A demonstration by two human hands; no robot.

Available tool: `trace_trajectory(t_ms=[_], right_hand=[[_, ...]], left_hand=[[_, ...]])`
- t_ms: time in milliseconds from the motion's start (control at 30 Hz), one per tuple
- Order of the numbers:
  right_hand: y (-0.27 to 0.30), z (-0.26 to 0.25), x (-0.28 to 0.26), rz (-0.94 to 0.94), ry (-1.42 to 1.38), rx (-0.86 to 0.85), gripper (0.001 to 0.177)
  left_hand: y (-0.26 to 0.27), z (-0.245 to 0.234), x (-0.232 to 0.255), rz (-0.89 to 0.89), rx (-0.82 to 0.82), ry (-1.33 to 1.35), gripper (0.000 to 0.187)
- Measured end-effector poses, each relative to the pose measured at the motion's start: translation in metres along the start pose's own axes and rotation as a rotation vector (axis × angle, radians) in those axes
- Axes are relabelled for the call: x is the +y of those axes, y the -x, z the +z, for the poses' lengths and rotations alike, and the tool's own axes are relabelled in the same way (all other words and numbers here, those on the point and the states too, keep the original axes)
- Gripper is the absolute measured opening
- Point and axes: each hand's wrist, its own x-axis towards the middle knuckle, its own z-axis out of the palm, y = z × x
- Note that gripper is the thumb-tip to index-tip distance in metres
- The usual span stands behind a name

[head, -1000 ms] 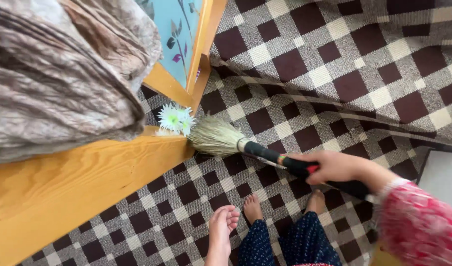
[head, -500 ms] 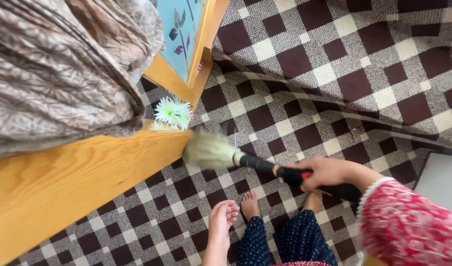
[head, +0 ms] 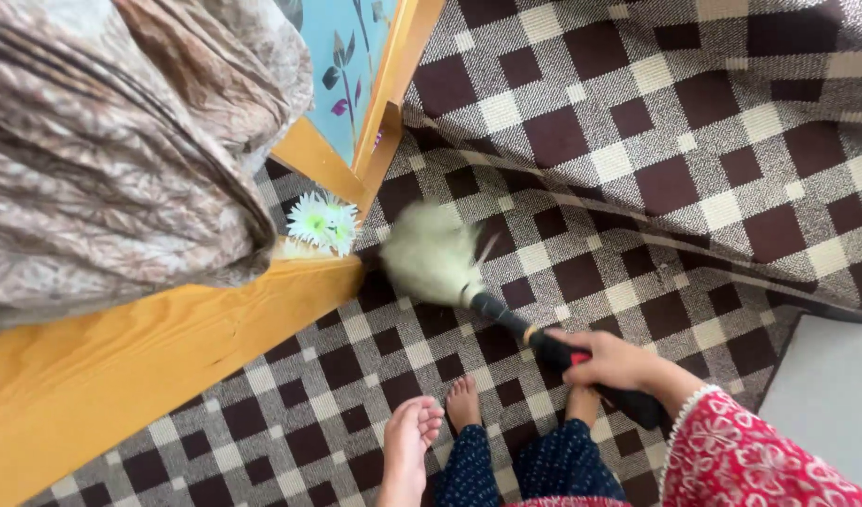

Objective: Sweeping carpeted stairs and picking up items such as a cloth and decorative flowers.

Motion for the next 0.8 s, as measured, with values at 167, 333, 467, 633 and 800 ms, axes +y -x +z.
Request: trace_trajectory(t_ms=[167,333,467,633,800], right_hand=[[0.06,-0.007,0.003,-0.063,-0.053,-0.277,0.085],[0.044,-0.039,-0.028,0.004,-0.108,-0.076,0.086],[-0.005,-0.031,-0.003,0.157,-0.07,0.091,0.083],[0.032,-0.042,0.02,-0.008,-0.06,-0.269,0.078],[0.025,-0.088,0.029,-0.24,0.162,-0.321,0.083]], left_hand=[[0.002,0.005,-0.003,0.093,-0.048,0.175,0.028],[0.015,0.016,-0.012,0.103,0.017,0.202,0.03],[0.003,0.03,-0.068,0.159,0.066,0.324,0.027],[0.029,0.105,-0.094,0.118,0.162,0.292,0.025],[0.017,0.157,-0.119,0.139,0.162,0.369,0.027]])
